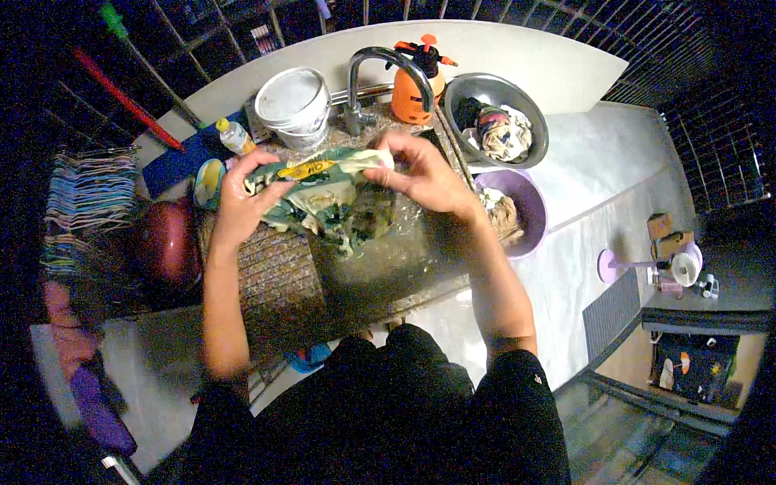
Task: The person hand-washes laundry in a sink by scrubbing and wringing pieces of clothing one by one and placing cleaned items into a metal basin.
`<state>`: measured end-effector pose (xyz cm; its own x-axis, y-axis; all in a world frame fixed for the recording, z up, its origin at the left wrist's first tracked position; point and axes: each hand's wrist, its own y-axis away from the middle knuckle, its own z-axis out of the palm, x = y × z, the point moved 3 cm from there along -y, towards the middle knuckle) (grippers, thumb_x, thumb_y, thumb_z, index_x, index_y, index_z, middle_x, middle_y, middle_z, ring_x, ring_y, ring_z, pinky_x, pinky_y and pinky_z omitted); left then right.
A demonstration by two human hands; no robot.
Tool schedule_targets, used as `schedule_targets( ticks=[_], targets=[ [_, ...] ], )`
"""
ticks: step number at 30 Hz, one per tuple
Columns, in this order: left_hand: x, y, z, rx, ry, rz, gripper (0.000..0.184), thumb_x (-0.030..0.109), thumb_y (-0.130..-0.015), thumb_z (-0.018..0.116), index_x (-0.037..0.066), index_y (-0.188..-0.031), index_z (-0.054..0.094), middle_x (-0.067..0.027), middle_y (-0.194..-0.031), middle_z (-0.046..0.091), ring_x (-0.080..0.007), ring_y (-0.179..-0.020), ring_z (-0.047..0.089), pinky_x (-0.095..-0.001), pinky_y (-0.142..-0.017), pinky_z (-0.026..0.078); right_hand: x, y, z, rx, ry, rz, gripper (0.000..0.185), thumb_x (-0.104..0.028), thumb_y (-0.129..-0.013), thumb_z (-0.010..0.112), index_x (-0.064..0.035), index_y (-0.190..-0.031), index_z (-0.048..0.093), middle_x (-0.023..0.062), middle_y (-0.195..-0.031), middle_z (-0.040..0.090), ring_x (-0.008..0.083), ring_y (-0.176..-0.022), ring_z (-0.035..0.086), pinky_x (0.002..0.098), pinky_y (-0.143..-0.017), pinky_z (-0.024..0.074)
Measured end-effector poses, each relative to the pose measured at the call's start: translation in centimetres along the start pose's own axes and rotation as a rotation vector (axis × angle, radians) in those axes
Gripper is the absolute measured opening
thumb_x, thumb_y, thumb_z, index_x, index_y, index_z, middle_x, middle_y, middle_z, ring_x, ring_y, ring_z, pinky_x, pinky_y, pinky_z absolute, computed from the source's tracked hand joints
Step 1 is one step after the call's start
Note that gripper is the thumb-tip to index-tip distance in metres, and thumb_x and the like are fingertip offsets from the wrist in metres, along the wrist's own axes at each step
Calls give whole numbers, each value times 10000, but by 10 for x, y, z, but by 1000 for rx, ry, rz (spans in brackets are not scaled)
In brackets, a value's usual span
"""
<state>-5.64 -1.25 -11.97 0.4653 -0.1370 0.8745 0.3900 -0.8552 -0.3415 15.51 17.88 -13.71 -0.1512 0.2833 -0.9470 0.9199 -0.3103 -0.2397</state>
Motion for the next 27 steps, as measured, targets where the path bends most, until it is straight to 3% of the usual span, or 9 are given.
schedule_targets(
  ticks=[2, 7, 9, 14, 18, 20, 22, 24, 27],
  targets=[
    [2, -2, -13, -16, -43, 30, 267, 47, -797, 815, 1, -979, 626, -18, -906, 616, -86, -871, 546, -254, -794, 469, -22, -1, -7, 44, -147, 28, 152, -43, -948, 677, -72, -917, 531, -2, -1015, 575, 97, -962, 537, 270, -837, 450],
    [-1, 10, -29, -21, -227, 59, 251, 34, -783, 796, 14, -963, 622, -31, -908, 636, -134, -815, 547, -280, -774, 470, -46, 6, -20, 58, 585, -141, 176, -84, -918, 715, -45, -956, 548, 33, -936, 550, 177, -895, 554, 326, -810, 448],
    [-14, 22, -21, -36, -246, 13, 241, -5, -769, 759, 30, -960, 616, -39, -929, 652, -171, -786, 549, -306, -772, 479, -28, 18, -16, 61, 726, -127, 225, -71, -849, 727, -32, -1010, 575, 119, -944, 576, 306, -892, 569, 380, -811, 477],
    [-96, 102, 68, -198, -646, 90, 356, -14, -743, 723, 140, -1049, 627, -67, -979, 608, -283, -974, 625, -426, -868, 446, 132, 97, 17, 176, 841, 98, 216, -172, -881, 684, -43, -1042, 618, 199, -908, 656, 412, -861, 644, 471, -732, 523],
    [-183, 167, 146, -405, -684, -126, 348, 14, -761, 728, 152, -1058, 611, -84, -1019, 594, -322, -1014, 606, -470, -878, 425, 279, 169, 47, -136, 950, 391, 210, -179, -912, 604, -100, -1105, 626, 166, -870, 694, 396, -774, 678, 488, -662, 544],
    [-212, 187, 172, -443, -705, -195, 316, 55, -786, 729, 135, -1067, 608, -118, -1043, 595, -342, -1040, 607, -487, -887, 438, 326, 202, 65, -208, 907, 390, 251, -193, -923, 576, -129, -1163, 613, 158, -857, 694, 390, -735, 676, 492, -633, 538],
    [-229, 204, 188, -470, -732, -277, 319, 98, -790, 743, 128, -1077, 607, -136, -1063, 598, -350, -1054, 608, -498, -909, 439, 316, 200, 78, -349, 705, 493, 329, -244, -948, 547, -122, -1246, 615, 177, -988, 713, 414, -888, 678, 504, -764, 541],
    [-238, 213, 196, -515, -744, -384, 380, 316, -842, 718, 86, -1124, 609, -178, -1049, 641, -372, -980, 650, -505, -867, 491, 294, 194, 86, -485, 655, 564, 350, -321, -976, 522, -94, -1202, 664, 207, -1135, 702, 418, -1072, 658, 512, -924, 515],
    [-274, 211, 213, -604, -710, -646, 553, 527, -868, 655, 32, -1114, 635, -190, -971, 692, -381, -907, 689, -499, -770, 547, 309, 186, 90, -514, 535, 690, 438, -434, -981, 499, -90, -1176, 687, 208, -1193, 682, 411, -1149, 626, 508, -982, 485]
  ],
)
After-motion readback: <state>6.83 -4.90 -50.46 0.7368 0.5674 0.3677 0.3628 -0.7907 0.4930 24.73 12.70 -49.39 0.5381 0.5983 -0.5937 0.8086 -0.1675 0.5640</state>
